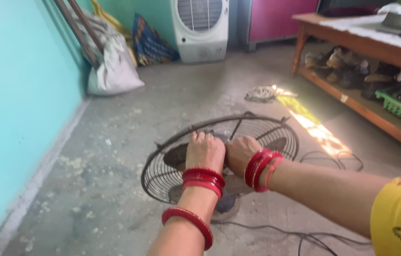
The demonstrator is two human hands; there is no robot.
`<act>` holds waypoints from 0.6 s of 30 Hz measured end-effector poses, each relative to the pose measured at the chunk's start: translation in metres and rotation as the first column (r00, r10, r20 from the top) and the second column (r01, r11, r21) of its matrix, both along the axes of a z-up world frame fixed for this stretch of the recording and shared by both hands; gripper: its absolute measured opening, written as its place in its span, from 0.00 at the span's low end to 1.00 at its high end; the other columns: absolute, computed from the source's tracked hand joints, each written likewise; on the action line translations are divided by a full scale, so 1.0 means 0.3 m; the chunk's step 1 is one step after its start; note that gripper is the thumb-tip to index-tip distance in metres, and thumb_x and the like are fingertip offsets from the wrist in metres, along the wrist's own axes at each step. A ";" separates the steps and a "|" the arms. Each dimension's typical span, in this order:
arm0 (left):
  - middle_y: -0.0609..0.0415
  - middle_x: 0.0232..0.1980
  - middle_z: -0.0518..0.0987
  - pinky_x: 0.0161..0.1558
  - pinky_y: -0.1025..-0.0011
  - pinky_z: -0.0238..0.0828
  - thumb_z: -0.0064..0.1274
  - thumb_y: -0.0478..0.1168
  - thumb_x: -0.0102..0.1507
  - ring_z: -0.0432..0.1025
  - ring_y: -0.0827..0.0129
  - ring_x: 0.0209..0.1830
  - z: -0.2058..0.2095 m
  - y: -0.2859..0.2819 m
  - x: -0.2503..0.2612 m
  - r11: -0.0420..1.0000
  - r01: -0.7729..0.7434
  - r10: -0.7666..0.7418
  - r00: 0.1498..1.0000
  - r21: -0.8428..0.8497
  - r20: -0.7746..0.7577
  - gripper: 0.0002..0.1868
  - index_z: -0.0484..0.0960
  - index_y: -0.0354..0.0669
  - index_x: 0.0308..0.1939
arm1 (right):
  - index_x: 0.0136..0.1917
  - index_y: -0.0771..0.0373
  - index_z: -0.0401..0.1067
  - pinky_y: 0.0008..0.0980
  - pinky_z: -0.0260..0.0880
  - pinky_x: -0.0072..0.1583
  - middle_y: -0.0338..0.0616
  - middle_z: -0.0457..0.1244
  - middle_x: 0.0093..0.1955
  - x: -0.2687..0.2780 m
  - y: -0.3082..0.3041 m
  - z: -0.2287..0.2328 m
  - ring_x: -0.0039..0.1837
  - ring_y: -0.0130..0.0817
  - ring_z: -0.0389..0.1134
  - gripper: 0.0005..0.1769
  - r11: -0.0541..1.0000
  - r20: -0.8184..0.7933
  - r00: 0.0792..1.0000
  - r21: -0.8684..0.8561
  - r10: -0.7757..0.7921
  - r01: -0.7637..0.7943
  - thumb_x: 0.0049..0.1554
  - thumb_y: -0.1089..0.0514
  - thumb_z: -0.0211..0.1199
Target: The person assembles a table fan by attaching the fan blades to the motor hub, securing them with a nut, and then attaching the front wire cage. They use a screwdriver to tighten the nut and ensure the cage is properly fixed.
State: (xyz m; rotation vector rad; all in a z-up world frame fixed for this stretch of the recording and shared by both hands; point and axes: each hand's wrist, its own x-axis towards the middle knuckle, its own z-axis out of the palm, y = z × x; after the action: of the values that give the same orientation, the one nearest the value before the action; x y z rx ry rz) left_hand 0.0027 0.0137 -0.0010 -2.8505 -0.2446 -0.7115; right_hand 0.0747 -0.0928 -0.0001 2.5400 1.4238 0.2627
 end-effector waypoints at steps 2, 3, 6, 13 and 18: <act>0.49 0.46 0.83 0.63 0.60 0.64 0.48 0.37 0.63 0.75 0.60 0.55 0.000 -0.002 -0.007 0.999 0.013 -0.011 1.000 -0.045 0.027 0.09 0.84 0.44 0.41 | 0.40 0.59 0.80 0.44 0.75 0.50 0.51 0.70 0.43 -0.018 -0.009 -0.003 0.50 0.46 0.73 0.07 0.998 0.005 0.999 -0.032 -0.047 0.047 0.51 0.62 0.62; 0.49 0.47 0.83 0.62 0.61 0.65 0.48 0.37 0.64 0.74 0.59 0.56 -0.013 -0.006 -0.014 0.997 0.018 -0.016 0.999 -0.077 0.030 0.09 0.83 0.43 0.43 | 0.40 0.60 0.80 0.45 0.75 0.49 0.52 0.70 0.44 -0.026 -0.023 -0.008 0.50 0.47 0.73 0.06 0.998 0.025 0.998 0.028 -0.053 0.052 0.50 0.62 0.62; 0.49 0.46 0.83 0.61 0.60 0.65 0.48 0.37 0.63 0.75 0.60 0.55 -0.042 -0.018 -0.012 0.994 0.089 -0.077 0.981 -0.060 0.181 0.10 0.81 0.45 0.46 | 0.42 0.62 0.79 0.45 0.75 0.48 0.53 0.69 0.46 -0.051 -0.071 -0.029 0.49 0.49 0.73 0.07 0.984 0.038 0.997 0.169 -0.070 0.063 0.49 0.63 0.63; 0.48 0.46 0.83 0.61 0.62 0.66 0.49 0.36 0.63 0.75 0.59 0.55 -0.004 -0.031 -0.027 0.985 0.157 -0.145 0.977 -0.069 0.155 0.11 0.79 0.43 0.50 | 0.50 0.58 0.78 0.47 0.74 0.46 0.54 0.69 0.46 -0.109 -0.142 0.025 0.47 0.52 0.73 0.11 0.966 -0.033 0.996 0.242 -0.085 0.091 0.54 0.63 0.60; 0.47 0.47 0.83 0.60 0.63 0.67 0.49 0.35 0.64 0.76 0.58 0.53 0.032 -0.061 -0.062 0.954 0.299 -0.285 0.929 -0.026 0.234 0.11 0.79 0.43 0.50 | 0.54 0.49 0.77 0.47 0.74 0.47 0.47 0.70 0.43 -0.126 -0.199 0.103 0.48 0.48 0.73 0.16 0.960 -0.101 0.964 0.112 -0.246 0.256 0.54 0.63 0.59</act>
State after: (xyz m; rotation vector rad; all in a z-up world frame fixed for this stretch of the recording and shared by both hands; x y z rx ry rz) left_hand -0.0159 -0.0045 0.0086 -2.8924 0.1357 -1.1103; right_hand 0.0368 -0.1525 0.0308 2.8301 1.1257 0.2058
